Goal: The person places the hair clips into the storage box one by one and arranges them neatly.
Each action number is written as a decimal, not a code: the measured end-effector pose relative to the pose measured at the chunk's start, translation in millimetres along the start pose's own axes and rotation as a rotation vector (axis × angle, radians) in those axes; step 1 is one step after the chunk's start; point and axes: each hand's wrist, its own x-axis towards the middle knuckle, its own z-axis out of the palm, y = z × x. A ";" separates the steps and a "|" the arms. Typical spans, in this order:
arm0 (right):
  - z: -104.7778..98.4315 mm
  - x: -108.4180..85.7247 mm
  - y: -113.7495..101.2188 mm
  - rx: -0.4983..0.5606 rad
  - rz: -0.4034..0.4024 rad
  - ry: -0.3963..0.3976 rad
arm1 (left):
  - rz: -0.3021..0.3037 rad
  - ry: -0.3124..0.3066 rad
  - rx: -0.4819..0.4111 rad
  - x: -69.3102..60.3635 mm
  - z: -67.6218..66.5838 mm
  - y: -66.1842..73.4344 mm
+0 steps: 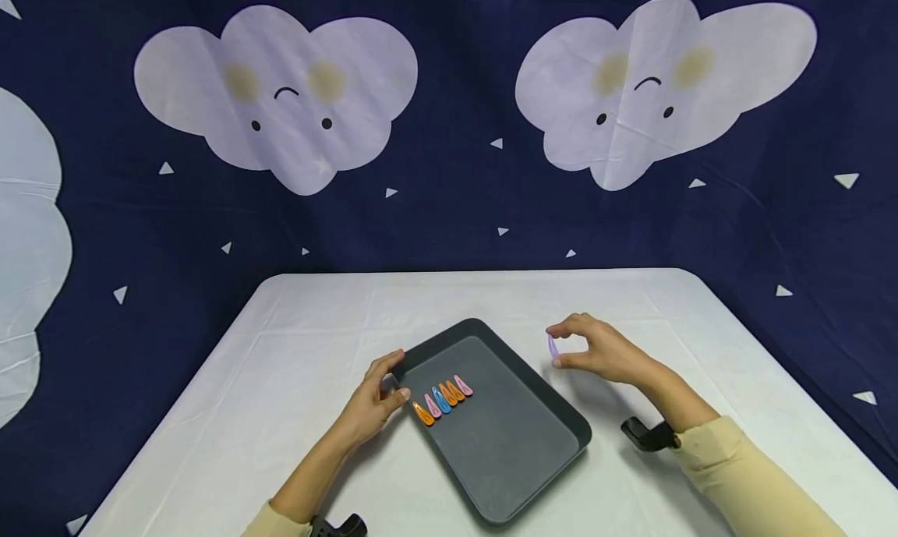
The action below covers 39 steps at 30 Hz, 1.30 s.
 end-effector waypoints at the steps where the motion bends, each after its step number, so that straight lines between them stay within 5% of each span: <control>1: -0.6 1.4 -2.6 0.001 -0.009 0.000 | -0.005 0.002 0.004 0.3 0.1 -0.1; 17: 2.9 25.4 -33.7 0.031 -0.112 -0.023 | 0.002 0.003 0.001 -1.0 0.0 1.1; 39: 33.8 57.7 -64.2 0.052 -0.109 -0.174 | 0.004 -0.003 -0.008 0.1 -0.2 0.7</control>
